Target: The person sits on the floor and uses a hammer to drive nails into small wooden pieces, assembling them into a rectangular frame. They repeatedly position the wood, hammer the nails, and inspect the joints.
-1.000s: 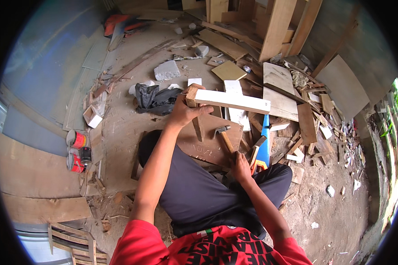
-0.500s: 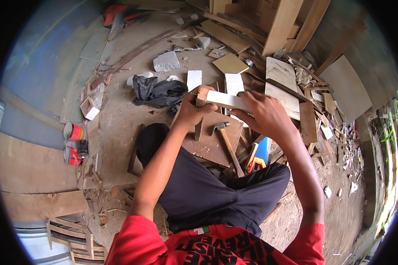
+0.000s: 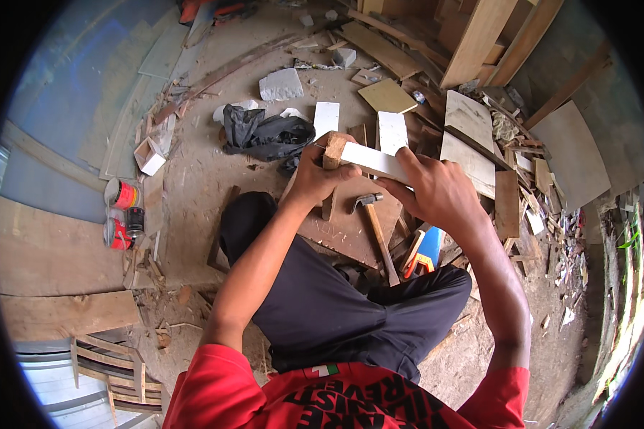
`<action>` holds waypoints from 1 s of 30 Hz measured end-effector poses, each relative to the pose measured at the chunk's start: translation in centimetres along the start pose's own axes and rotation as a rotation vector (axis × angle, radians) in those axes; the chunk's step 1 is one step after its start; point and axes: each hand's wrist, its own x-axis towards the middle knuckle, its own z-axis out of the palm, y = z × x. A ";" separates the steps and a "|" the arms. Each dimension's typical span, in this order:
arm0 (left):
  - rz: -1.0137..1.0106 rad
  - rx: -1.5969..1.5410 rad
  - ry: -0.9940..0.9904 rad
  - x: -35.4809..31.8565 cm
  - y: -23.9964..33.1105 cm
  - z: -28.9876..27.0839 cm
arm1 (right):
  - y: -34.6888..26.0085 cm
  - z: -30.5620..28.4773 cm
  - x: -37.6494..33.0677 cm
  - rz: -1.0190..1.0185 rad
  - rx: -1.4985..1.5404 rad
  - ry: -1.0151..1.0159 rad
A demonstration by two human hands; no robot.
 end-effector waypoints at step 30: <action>0.097 0.094 0.061 0.0 -0.3 1.3 | -1.0 0.2 -0.6 0.042 0.006 -0.018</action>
